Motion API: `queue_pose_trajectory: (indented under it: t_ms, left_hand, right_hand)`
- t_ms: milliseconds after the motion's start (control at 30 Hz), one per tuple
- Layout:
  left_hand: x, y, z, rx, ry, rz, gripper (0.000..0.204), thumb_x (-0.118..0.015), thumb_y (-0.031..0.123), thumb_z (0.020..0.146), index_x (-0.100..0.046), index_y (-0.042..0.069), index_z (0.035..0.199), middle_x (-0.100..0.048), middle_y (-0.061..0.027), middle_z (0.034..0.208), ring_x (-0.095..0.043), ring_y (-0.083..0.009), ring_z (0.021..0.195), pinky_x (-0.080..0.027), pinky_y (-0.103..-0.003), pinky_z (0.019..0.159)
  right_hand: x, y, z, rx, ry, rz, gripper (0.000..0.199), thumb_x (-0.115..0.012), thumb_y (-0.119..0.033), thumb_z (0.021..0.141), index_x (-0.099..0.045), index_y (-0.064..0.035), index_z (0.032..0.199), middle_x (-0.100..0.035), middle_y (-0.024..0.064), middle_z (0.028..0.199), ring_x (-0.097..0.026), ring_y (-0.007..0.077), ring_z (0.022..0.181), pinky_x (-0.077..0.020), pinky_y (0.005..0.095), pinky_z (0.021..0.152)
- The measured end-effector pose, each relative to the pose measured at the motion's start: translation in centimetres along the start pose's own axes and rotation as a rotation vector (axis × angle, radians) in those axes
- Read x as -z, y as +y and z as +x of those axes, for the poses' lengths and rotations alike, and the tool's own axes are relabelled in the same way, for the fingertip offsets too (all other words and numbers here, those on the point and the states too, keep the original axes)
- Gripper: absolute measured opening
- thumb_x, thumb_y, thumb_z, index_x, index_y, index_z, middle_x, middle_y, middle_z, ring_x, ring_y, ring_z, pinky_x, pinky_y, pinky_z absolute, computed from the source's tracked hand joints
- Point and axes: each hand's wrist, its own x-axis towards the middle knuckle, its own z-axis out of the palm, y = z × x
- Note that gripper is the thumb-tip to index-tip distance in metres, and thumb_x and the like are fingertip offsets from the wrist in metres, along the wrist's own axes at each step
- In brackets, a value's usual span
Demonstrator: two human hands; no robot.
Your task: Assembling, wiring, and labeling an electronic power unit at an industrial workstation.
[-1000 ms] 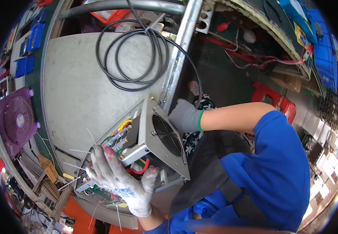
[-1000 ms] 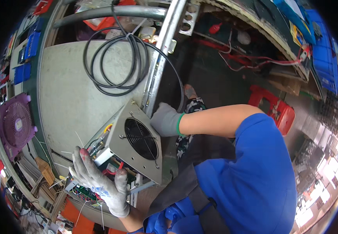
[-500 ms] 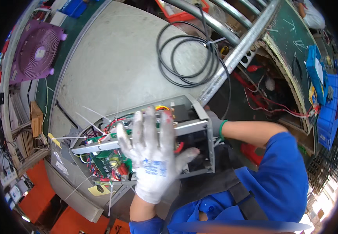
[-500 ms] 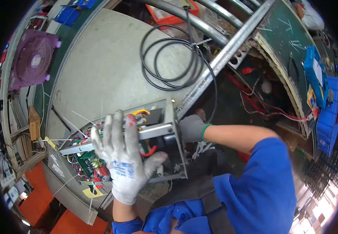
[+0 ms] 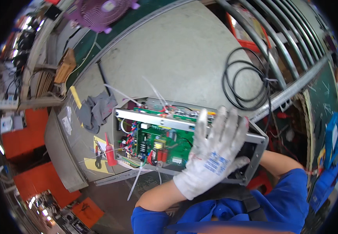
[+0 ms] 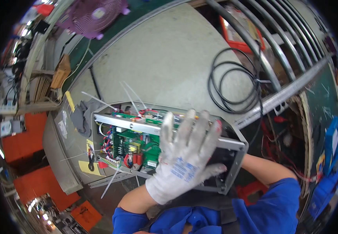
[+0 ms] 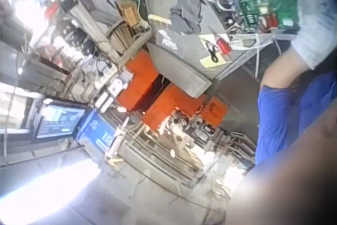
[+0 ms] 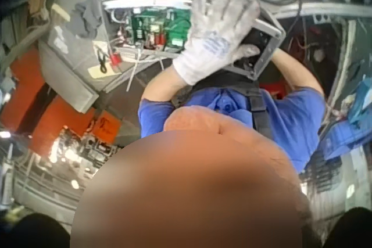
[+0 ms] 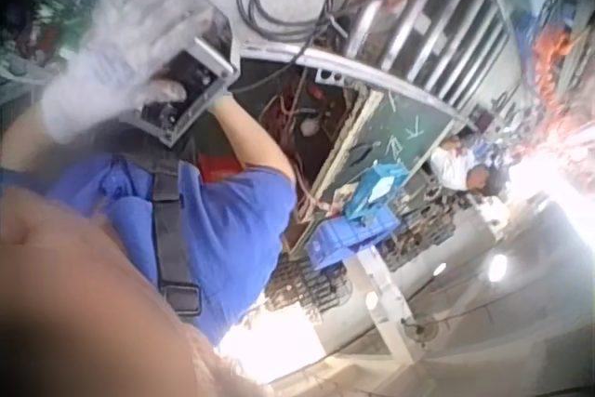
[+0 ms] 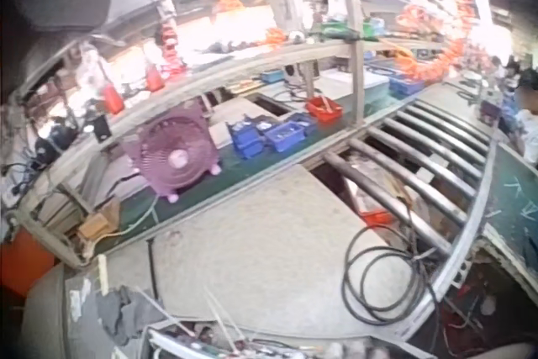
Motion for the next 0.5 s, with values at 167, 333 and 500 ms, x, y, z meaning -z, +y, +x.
queue_pose_trajectory:
  t_ms: [167,333,500]
  left_hand:
    - [-1.1,-0.2,-0.9,0.011,0.05,-0.001,0.095,-0.078,0.056,0.07,-0.048,0.006,0.145,-0.049,-0.0187,0.144,-0.039,-0.0357,0.14,-0.028,-0.065,0.111]
    - [-1.6,-0.5,-1.7,-0.009,0.103,-0.008,0.093,-0.073,0.058,0.077,-0.044,0.005,0.148,-0.05,-0.0179,0.144,-0.039,-0.0373,0.141,-0.024,-0.063,0.117]
    - [-2.3,-0.4,-1.7,-0.016,0.089,0.02,0.093,-0.067,0.06,0.08,-0.042,0.0,0.147,-0.046,-0.0225,0.145,-0.031,-0.0417,0.145,-0.015,-0.067,0.12]
  right_hand:
    - [1.6,5.0,4.7,-0.184,-0.98,0.475,0.049,-0.065,-0.044,0.086,-0.07,-0.0058,0.116,-0.072,0.0169,0.107,-0.069,0.0347,0.103,-0.0525,0.0401,0.091]
    - [1.1,2.0,0.9,0.047,-0.301,0.01,0.049,-0.065,-0.044,0.086,-0.069,-0.0058,0.116,-0.072,0.0169,0.108,-0.068,0.0349,0.104,-0.0521,0.0406,0.092]
    - [1.8,1.6,0.4,0.059,-0.014,-0.124,0.049,-0.065,-0.044,0.086,-0.069,-0.0059,0.116,-0.071,0.0169,0.109,-0.068,0.035,0.105,-0.0518,0.0411,0.092]
